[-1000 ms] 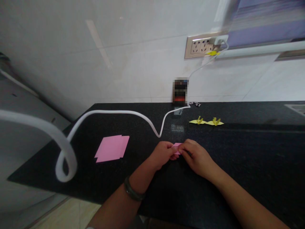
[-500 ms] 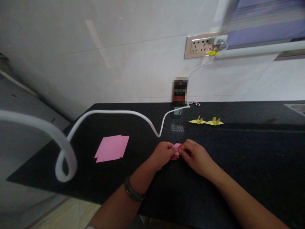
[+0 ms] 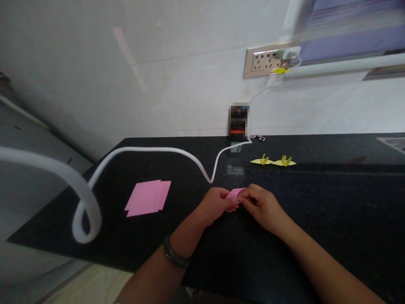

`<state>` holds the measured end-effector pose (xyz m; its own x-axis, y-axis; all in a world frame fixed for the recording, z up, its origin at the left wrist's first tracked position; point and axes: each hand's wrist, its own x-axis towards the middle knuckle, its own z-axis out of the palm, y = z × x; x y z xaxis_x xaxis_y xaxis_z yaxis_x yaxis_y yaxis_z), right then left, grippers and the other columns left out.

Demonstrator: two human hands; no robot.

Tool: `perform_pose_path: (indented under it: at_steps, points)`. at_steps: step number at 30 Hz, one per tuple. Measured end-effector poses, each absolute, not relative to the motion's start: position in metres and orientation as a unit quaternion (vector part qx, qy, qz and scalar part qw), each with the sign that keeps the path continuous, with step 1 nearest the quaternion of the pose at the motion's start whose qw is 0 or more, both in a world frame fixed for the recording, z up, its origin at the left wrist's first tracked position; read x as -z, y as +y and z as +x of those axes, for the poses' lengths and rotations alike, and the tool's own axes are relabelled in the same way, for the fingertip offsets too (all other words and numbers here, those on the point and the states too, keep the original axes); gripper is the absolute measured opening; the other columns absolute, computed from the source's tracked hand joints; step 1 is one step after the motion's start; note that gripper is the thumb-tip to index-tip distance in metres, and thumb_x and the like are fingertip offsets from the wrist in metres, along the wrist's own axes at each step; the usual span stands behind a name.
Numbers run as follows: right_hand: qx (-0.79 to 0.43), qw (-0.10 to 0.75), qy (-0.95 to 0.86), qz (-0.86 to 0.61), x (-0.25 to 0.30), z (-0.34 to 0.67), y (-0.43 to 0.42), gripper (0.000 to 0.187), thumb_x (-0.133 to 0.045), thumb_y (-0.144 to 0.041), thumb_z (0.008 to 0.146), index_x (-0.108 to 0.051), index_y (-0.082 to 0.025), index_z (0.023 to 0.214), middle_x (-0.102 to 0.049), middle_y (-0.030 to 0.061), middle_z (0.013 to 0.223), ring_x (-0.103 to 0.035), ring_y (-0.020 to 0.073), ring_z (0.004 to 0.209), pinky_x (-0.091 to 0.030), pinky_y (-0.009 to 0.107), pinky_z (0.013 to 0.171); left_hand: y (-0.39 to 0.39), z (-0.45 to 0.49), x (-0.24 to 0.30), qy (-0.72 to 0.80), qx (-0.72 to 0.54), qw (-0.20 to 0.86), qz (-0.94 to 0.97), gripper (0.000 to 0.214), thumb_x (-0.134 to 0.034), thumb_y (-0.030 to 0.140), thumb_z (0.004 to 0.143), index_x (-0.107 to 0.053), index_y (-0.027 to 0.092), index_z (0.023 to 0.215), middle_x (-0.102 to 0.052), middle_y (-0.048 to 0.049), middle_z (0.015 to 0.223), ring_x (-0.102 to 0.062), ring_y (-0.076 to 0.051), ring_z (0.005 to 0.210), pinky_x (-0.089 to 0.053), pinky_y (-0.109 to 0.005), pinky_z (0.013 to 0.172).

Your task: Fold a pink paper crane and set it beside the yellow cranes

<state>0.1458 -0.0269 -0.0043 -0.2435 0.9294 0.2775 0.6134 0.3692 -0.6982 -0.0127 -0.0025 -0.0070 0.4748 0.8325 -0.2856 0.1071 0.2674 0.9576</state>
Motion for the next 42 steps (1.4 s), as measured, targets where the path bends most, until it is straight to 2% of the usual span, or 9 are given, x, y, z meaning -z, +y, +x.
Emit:
perform_pose_path:
  at_steps: [5, 8, 11, 14, 20, 26, 32, 36, 42]
  points:
    - [-0.29, 0.423, -0.655, -0.555, 0.01, 0.147, -0.025, 0.015, -0.051, -0.028, 0.073, -0.055, -0.017, 0.064, -0.048, -0.0008, 0.059, -0.046, 0.011, 0.054, -0.036, 0.023, 0.049, -0.001, -0.013, 0.006, 0.445, -0.285, 0.654, 0.542, 0.026, -0.056, 0.031, 0.067, -0.06, 0.007, 0.076, -0.061, -0.0064, 0.067, -0.054, -0.008, 0.055, -0.044, -0.022, 0.056]
    - [-0.348, 0.5, -0.518, -0.6, 0.015, 0.145, -0.026, 0.021, -0.056, -0.036, 0.069, -0.047, -0.018, 0.068, -0.037, -0.0061, 0.051, -0.035, 0.0067, 0.04, -0.029, 0.019, 0.036, -0.001, -0.013, 0.006, 0.447, -0.294, 0.657, 0.532, 0.024, -0.056, 0.03, 0.068, -0.059, 0.007, 0.076, -0.061, -0.006, 0.066, -0.054, -0.008, 0.054, -0.044, -0.021, 0.056]
    - [-0.48, 0.478, -0.462, -0.572, 0.016, 0.14, -0.028, 0.029, -0.061, -0.039, 0.064, -0.045, -0.018, 0.076, -0.036, -0.0073, 0.053, -0.031, 0.005, 0.037, -0.027, 0.017, 0.03, -0.001, -0.013, 0.006, 0.436, -0.307, 0.664, 0.525, 0.023, -0.056, 0.029, 0.068, -0.059, 0.007, 0.076, -0.06, -0.0055, 0.067, -0.054, -0.008, 0.055, -0.044, -0.021, 0.056]
    - [-0.557, 0.443, -0.475, -0.518, 0.013, 0.136, -0.03, 0.027, -0.06, -0.04, 0.064, -0.048, -0.016, 0.069, -0.04, -0.0052, 0.055, -0.034, 0.0051, 0.04, -0.028, 0.017, 0.032, -0.001, -0.013, 0.005, 0.432, -0.31, 0.668, 0.52, 0.023, -0.058, 0.029, 0.067, -0.06, 0.008, 0.075, -0.059, -0.0049, 0.066, -0.053, -0.007, 0.055, -0.044, -0.02, 0.056]
    - [-0.537, 0.452, -0.496, -0.511, 0.014, 0.135, -0.029, 0.026, -0.056, -0.04, 0.067, -0.05, -0.016, 0.062, -0.042, -0.0053, 0.05, -0.034, 0.0053, 0.038, -0.028, 0.018, 0.036, -0.001, -0.013, 0.006, 0.428, -0.296, 0.657, 0.546, 0.026, -0.055, 0.032, 0.069, -0.059, 0.007, 0.077, -0.059, -0.0056, 0.067, -0.053, -0.008, 0.055, -0.044, -0.021, 0.056]
    - [-0.51, 0.454, -0.506, -0.527, 0.016, 0.137, -0.028, 0.026, -0.053, -0.038, 0.071, -0.049, -0.016, 0.059, -0.041, -0.0051, 0.047, -0.035, 0.0054, 0.038, -0.027, 0.018, 0.036, -0.001, -0.011, 0.009, 0.451, -0.299, 0.567, 0.621, 0.031, -0.05, 0.039, 0.07, -0.057, 0.01, 0.073, -0.058, -0.0049, 0.064, -0.053, -0.01, 0.056, -0.043, -0.022, 0.054]
    - [-0.49, 0.457, -0.511, -0.539, 0.014, 0.135, -0.03, 0.028, -0.053, -0.037, 0.07, -0.047, -0.016, 0.053, -0.041, -0.0052, 0.044, -0.035, 0.0055, 0.036, -0.027, 0.018, 0.035, -0.004, -0.011, 0.005, 0.455, -0.283, 0.514, 0.67, 0.026, -0.045, 0.035, 0.073, -0.055, 0.012, 0.069, -0.057, -0.0029, 0.062, -0.053, -0.011, 0.055, -0.041, -0.021, 0.051]
    - [-0.525, 0.465, -0.491, -0.517, 0.014, 0.134, -0.031, 0.032, -0.049, -0.038, 0.073, -0.044, -0.016, 0.051, -0.041, -0.0051, 0.041, -0.036, 0.006, 0.035, -0.029, 0.019, 0.036, -0.004, -0.011, 0.004, 0.435, -0.29, 0.547, 0.654, 0.023, -0.045, 0.033, 0.073, -0.054, 0.012, 0.066, -0.054, -0.001, 0.058, -0.05, -0.01, 0.052, -0.039, -0.021, 0.05]
    - [-0.548, 0.474, -0.472, -0.502, 0.014, 0.135, -0.029, 0.032, -0.047, -0.039, 0.075, -0.045, -0.016, 0.052, -0.041, -0.0052, 0.043, -0.037, 0.0059, 0.035, -0.03, 0.019, 0.038, -0.001, -0.012, 0.006, 0.394, -0.289, 0.61, 0.623, 0.023, -0.045, 0.03, 0.074, -0.055, 0.011, 0.067, -0.056, -0.0033, 0.063, -0.05, -0.009, 0.055, -0.041, -0.022, 0.056]
